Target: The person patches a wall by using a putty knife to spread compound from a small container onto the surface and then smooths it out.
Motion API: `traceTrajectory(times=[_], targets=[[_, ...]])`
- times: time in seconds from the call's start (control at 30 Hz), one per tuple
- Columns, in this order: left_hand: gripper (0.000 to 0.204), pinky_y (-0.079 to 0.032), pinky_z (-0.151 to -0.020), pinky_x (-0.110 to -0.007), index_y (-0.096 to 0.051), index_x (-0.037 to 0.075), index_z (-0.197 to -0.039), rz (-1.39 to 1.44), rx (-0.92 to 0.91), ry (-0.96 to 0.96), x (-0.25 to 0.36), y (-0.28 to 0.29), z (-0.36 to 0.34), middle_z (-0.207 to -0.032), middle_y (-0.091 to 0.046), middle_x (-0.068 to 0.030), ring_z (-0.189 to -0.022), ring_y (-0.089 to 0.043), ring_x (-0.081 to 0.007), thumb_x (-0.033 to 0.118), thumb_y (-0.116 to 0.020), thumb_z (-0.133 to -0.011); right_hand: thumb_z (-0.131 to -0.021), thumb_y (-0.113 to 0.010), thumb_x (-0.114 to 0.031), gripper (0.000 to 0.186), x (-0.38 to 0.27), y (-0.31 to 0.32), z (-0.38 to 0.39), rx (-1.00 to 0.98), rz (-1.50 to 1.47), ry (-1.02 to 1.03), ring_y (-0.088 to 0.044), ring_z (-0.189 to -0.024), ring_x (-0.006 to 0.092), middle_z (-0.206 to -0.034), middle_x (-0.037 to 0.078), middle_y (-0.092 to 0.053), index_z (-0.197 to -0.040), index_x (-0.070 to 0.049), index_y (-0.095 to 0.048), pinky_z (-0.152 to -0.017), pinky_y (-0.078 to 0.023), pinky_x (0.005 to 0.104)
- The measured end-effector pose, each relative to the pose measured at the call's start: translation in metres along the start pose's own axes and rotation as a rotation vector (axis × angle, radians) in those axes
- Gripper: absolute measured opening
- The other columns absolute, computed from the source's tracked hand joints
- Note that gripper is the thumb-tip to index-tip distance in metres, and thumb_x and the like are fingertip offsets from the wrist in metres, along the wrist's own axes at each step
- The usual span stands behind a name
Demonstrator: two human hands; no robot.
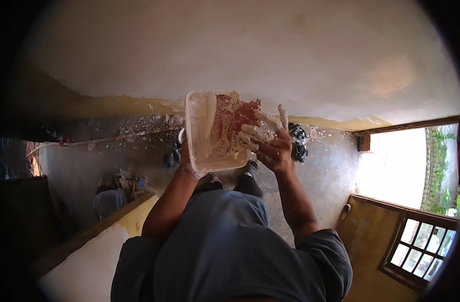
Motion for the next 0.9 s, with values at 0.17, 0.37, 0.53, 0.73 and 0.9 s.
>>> traceTrajectory(times=[0.17, 0.37, 0.53, 0.73, 0.9], targets=[[0.049, -0.046, -0.098, -0.050, -0.050, 0.008, -0.132, -0.244, 0.020, -0.131, -0.020, 0.009, -0.035, -0.125, -0.058, -0.0128, -0.114, -0.058, -0.0297, 0.040, -0.050, -0.094, -0.066, -0.072, -0.011, 0.029, 0.037, 0.053, 0.032, 0.182, 0.080, -0.057, -0.058, -0.117, 0.0287, -0.105, -0.001, -0.071, -0.093, -0.020, -0.076, -0.109, -0.025, 0.0635], [0.045, -0.052, -0.092, -0.044, -0.049, 0.007, -0.132, -0.472, -0.115, -0.172, -0.087, -0.065, -0.097, -0.124, -0.059, -0.0130, -0.111, -0.060, -0.0292, 0.032, -0.050, -0.095, -0.072, -0.068, -0.008, 0.025, 0.091, 0.130, 0.068, 0.251, 0.269, -0.155, -0.061, -0.113, 0.0299, -0.103, 0.000, -0.072, -0.093, -0.019, -0.075, -0.109, -0.023, 0.0640], [0.048, -0.052, -0.092, -0.045, -0.045, 0.009, -0.136, -0.327, -0.201, -0.094, -0.142, -0.070, -0.139, -0.128, -0.057, -0.0113, -0.113, -0.059, -0.0285, 0.033, -0.052, -0.095, -0.073, -0.065, -0.011, 0.032, 0.149, 0.210, 0.092, 0.432, 0.442, -0.225, -0.057, -0.118, 0.0273, -0.111, -0.002, -0.069, -0.103, -0.020, -0.073, -0.112, -0.020, 0.0619], [0.051, -0.052, -0.094, -0.045, -0.043, 0.010, -0.138, -0.407, -0.232, -0.149, -0.189, -0.090, -0.163, -0.131, -0.055, -0.0105, -0.114, -0.059, -0.0280, 0.034, -0.053, -0.094, -0.073, -0.073, -0.009, 0.034, 0.214, 0.282, 0.076, 0.513, 0.866, -0.128, -0.056, -0.110, 0.0276, -0.117, 0.000, -0.059, -0.106, -0.015, -0.068, -0.103, -0.035, 0.0601], [0.057, -0.052, -0.094, -0.045, -0.040, 0.011, -0.140, -0.407, -0.211, -0.228, -0.209, -0.080, -0.148, -0.133, -0.053, -0.0102, -0.114, -0.058, -0.0275, 0.037, -0.056, -0.092, -0.076, -0.072, -0.015, 0.027, 0.244, 0.296, 0.037, 0.492, 0.931, 0.057, -0.055, -0.105, 0.0253, -0.105, 0.005, -0.055, -0.102, -0.015, -0.065, -0.097, -0.039, 0.0583]])
Point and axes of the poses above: each hand's wrist, its own z-axis away from the middle knuckle, its own y-axis out of the back of the hand, x = y × z, the point moved 9 cm from there along -z, towards the middle knuckle
